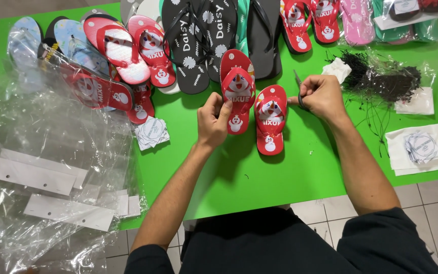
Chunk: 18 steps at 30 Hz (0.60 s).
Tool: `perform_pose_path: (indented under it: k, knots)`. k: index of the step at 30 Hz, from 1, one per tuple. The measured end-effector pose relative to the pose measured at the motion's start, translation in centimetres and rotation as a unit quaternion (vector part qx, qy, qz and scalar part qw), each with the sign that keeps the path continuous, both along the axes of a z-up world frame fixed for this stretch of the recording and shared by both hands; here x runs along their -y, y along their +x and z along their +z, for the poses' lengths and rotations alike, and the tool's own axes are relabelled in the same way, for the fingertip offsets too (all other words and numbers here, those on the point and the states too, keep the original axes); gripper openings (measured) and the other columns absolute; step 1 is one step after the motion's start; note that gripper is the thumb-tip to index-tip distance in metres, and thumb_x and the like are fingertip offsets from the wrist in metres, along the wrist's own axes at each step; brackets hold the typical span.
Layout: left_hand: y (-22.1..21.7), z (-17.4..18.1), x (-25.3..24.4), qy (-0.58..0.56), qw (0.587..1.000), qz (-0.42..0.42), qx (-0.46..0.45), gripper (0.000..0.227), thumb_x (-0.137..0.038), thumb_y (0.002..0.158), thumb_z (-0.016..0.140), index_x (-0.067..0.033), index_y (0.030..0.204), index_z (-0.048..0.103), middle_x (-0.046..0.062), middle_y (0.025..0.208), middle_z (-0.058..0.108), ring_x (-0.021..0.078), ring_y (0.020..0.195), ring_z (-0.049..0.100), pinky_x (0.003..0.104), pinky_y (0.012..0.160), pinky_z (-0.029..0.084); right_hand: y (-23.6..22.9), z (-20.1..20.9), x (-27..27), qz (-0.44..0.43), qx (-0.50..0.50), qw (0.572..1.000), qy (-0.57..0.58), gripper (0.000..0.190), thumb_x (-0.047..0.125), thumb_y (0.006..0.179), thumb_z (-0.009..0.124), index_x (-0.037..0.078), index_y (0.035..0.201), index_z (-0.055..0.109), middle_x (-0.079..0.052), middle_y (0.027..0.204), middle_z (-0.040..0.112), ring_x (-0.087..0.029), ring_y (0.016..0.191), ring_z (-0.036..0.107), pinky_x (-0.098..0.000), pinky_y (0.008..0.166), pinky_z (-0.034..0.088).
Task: The person uses scissors to trim a small piece of material from a red flip-flop, then wipes the flip-flop with a white cloth. The person handles the flip-flop and scissors, then sets the flip-flop down on the table.
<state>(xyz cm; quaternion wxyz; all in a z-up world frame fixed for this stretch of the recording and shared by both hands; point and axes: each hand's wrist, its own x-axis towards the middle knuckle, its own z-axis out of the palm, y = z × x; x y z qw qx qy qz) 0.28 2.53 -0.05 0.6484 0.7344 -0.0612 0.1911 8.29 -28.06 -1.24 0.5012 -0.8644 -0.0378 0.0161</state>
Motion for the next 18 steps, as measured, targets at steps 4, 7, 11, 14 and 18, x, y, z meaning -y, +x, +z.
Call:
perform_pose_path:
  k: [4, 7, 11, 14, 18]
  knots:
    - [-0.2, -0.2, 0.1, 0.003, 1.000, -0.005, -0.002, 0.027, -0.027, 0.098, 0.061, -0.0143, 0.076, 0.053, 0.002, 0.043, 0.041, 0.0074, 0.047, 0.040, 0.024, 0.046, 0.033, -1.2, 2.1, 0.3, 0.022, -0.057, 0.998, -0.004, 0.035, 0.010, 0.057, 0.096, 0.013, 0.086, 0.076, 0.004, 0.068, 0.059, 0.001, 0.061, 0.049, -0.0174, 0.062, 0.045]
    - [0.0, -0.4, 0.0, 0.008, 1.000, -0.001, 0.000, 0.027, -0.027, 0.098, 0.062, -0.0140, 0.076, 0.053, 0.003, 0.044, 0.041, 0.0082, 0.047, 0.040, 0.025, 0.046, 0.033, -0.9, 2.2, 1.0, 0.051, -0.076, 0.996, 0.014, 0.043, 0.006, 0.053, 0.098, 0.007, 0.089, 0.074, 0.003, 0.074, 0.061, 0.000, 0.067, 0.052, -0.0180, 0.068, 0.049]
    - [-0.2, -0.4, 0.0, 0.006, 1.000, -0.009, -0.009, 0.027, -0.028, 0.098, 0.062, -0.0143, 0.076, 0.053, 0.003, 0.043, 0.042, 0.0080, 0.046, 0.041, 0.025, 0.044, 0.032, -1.2, 2.5, 0.4, 0.069, -0.082, 0.994, 0.007, 0.050, 0.008, 0.052, 0.100, 0.004, 0.092, 0.070, 0.001, 0.075, 0.059, -0.004, 0.070, 0.052, -0.0197, 0.069, 0.049]
    - [-0.3, -0.1, -0.1, 0.006, 1.000, -0.014, -0.011, 0.027, -0.027, 0.098, 0.062, -0.0143, 0.076, 0.054, 0.003, 0.043, 0.044, 0.0080, 0.046, 0.041, 0.025, 0.044, 0.033, -0.9, 1.4, 0.0, 0.062, -0.057, 0.996, -0.024, 0.045, 0.011, 0.055, 0.101, 0.006, 0.083, 0.066, 0.001, 0.067, 0.053, -0.006, 0.063, 0.049, -0.0234, 0.062, 0.046]
    - [-0.5, 0.6, 0.1, -0.006, 1.000, -0.020, -0.014, 0.025, -0.026, 0.097, 0.063, -0.0137, 0.077, 0.056, 0.004, 0.043, 0.048, 0.0086, 0.045, 0.042, 0.024, 0.043, 0.034, -0.4, 0.4, 0.4, 0.078, -0.067, 0.992, -0.076, 0.037, 0.015, 0.055, 0.100, 0.009, 0.073, 0.068, 0.001, 0.058, 0.056, -0.008, 0.055, 0.052, -0.0245, 0.055, 0.045]
